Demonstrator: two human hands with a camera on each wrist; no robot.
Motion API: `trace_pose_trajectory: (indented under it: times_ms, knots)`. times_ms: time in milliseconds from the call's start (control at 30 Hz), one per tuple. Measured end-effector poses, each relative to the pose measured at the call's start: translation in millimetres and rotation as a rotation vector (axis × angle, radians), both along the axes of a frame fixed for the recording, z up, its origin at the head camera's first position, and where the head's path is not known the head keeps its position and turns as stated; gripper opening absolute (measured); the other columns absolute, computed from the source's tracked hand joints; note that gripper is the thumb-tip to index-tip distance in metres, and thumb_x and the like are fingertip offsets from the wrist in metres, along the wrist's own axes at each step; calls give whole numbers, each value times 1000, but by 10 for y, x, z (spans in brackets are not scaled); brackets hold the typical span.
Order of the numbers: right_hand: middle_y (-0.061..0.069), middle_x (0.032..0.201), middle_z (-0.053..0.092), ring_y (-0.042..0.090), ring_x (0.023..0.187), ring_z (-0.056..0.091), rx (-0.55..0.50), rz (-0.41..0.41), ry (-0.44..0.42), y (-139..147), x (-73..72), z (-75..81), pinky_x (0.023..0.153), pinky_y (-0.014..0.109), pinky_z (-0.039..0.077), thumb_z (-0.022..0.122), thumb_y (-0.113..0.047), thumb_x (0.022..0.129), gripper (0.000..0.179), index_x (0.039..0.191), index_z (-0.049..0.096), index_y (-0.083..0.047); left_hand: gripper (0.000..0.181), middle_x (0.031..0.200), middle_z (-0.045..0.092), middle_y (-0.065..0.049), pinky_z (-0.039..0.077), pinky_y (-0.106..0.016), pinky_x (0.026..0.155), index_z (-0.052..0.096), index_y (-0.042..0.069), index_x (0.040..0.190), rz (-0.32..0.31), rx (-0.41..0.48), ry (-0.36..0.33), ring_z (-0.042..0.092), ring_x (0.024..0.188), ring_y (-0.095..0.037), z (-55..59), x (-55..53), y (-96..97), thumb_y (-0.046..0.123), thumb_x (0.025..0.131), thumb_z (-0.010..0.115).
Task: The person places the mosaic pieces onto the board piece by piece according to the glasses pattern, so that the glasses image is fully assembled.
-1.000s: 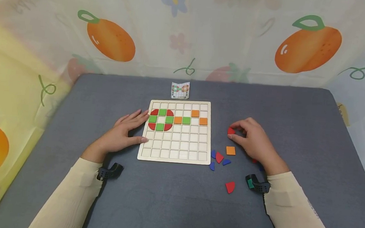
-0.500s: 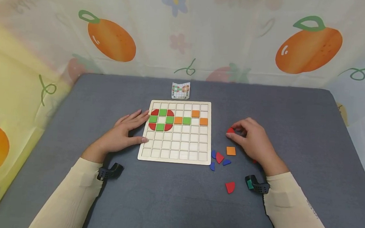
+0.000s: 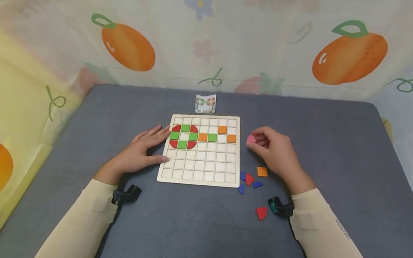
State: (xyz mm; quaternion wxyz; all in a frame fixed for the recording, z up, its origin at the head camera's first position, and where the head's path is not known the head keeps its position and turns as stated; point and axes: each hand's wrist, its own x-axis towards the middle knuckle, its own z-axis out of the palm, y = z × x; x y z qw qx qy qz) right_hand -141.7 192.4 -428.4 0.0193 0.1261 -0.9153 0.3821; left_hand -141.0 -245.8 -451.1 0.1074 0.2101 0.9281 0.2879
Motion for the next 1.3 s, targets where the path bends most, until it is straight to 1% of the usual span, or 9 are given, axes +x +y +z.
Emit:
trace_pose_trajectory:
  times_ms: [67, 200, 300, 433, 600, 800, 900, 1133, 1300]
  knots:
    - [11, 109, 75, 27, 93, 72, -20, 16, -13, -80, -36, 14, 81, 48, 57, 83, -17, 101, 31, 127, 70, -4, 94, 178, 22, 9, 2, -54, 129, 31, 20, 173, 3, -4, -2, 6, 166, -19, -3, 4, 1, 52, 99, 79]
    - [11, 109, 72, 26, 92, 69, -54, 50, -48, -234, -125, 47, 78, 43, 56, 77, -13, 105, 38, 142, 68, -7, 94, 178, 22, 10, 2, -53, 129, 32, 20, 173, 2, -2, -3, 6, 165, -18, -1, 7, 0, 51, 99, 79]
    - [11, 116, 72, 26, 95, 68, -88, 67, -92, -337, -185, 95, 81, 43, 55, 74, -12, 107, 42, 148, 68, -10, 94, 178, 23, 10, 3, -53, 129, 32, 20, 173, 0, 0, 2, 7, 165, -18, -1, 5, -4, 51, 99, 79]
    - [11, 115, 74, 26, 97, 69, -148, 83, -157, -446, -270, 152, 87, 45, 53, 74, -14, 107, 28, 134, 73, -8, 93, 178, 23, 10, 2, -53, 129, 32, 20, 173, 1, 1, 2, 7, 165, -17, -5, 5, -2, 50, 99, 79]
    - [9, 109, 72, 27, 97, 67, -175, 93, -203, -550, -390, 171, 85, 45, 52, 74, -18, 108, 18, 122, 72, -7, 93, 178, 23, 9, 1, -53, 129, 32, 20, 173, 3, 1, 0, 7, 165, -17, -9, -1, 0, 51, 99, 79]
    - [9, 108, 70, 28, 96, 60, -141, 68, -224, -686, -521, 150, 82, 44, 49, 76, -18, 106, 15, 116, 75, -8, 93, 178, 23, 9, 1, -52, 129, 32, 20, 173, 5, 1, 0, 7, 165, -16, -12, -1, -2, 51, 99, 79]
    - [10, 107, 71, 29, 97, 61, -150, 65, -243, -746, -583, 130, 83, 44, 50, 76, -16, 105, 13, 115, 75, -7, 94, 178, 23, 10, 1, -52, 129, 32, 20, 173, 9, -1, -1, 7, 165, -16, -8, 2, -3, 51, 99, 79]
    - [7, 109, 75, 28, 104, 63, -125, 115, -293, -859, -735, 70, 91, 44, 50, 74, -15, 107, 11, 115, 77, -8, 94, 178, 23, 10, 1, -52, 129, 32, 20, 173, 11, -2, -5, 6, 165, -17, -4, -1, -1, 50, 99, 80]
    - [7, 108, 76, 29, 105, 64, -71, 146, -297, -911, -793, 70, 94, 45, 50, 73, -13, 107, 11, 114, 79, -7, 94, 178, 23, 10, 1, -52, 129, 32, 20, 173, 10, -2, -3, 7, 165, -17, -9, -4, 0, 50, 99, 80]
